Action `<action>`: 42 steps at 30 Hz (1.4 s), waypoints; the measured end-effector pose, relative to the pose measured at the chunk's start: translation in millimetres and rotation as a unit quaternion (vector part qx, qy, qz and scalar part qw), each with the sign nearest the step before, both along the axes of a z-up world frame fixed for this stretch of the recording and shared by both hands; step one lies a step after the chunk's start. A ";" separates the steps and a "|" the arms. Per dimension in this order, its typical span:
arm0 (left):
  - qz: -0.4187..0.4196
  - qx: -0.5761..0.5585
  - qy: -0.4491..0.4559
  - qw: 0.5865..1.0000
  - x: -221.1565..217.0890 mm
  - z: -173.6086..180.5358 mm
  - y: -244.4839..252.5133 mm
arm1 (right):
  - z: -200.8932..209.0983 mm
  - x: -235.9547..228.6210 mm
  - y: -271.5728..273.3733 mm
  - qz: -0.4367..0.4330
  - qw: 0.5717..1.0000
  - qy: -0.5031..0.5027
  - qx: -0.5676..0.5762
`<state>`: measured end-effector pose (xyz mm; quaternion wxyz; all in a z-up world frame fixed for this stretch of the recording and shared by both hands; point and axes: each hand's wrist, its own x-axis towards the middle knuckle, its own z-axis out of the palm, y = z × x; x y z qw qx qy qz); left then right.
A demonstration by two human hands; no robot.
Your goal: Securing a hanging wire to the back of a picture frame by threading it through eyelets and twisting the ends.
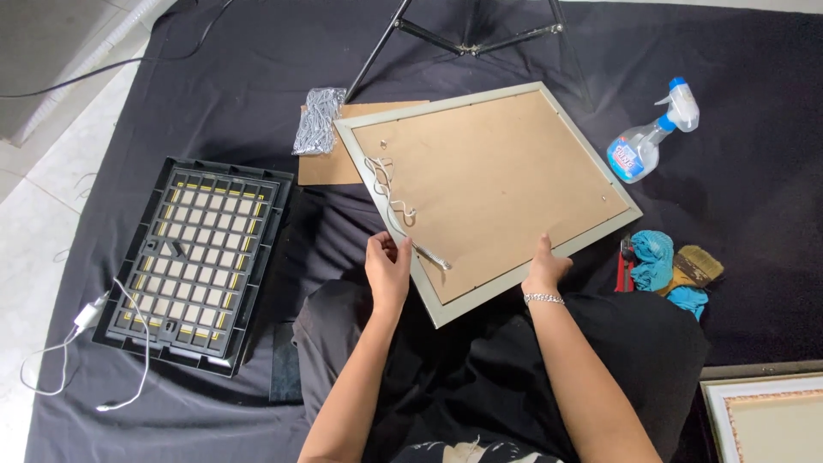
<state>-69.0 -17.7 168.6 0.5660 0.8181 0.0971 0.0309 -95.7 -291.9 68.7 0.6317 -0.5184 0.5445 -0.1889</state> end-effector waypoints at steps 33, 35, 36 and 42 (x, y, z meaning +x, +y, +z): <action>0.131 -0.238 0.109 0.956 -130.5 5.9 9.7 | 33.6 39.1 7.4 0.307 0.939 0.020 -0.156; 0.120 -0.298 0.128 0.938 -127.1 10.1 13.0 | 33.9 38.0 3.7 0.312 0.935 0.033 -0.164; 0.110 -0.358 0.146 0.916 -124.2 12.3 14.7 | 34.6 39.0 2.1 0.318 0.931 0.045 -0.173; 0.096 -0.438 0.197 0.872 -119.5 5.8 12.4 | 56.1 25.6 -8.3 0.375 0.904 0.088 -0.185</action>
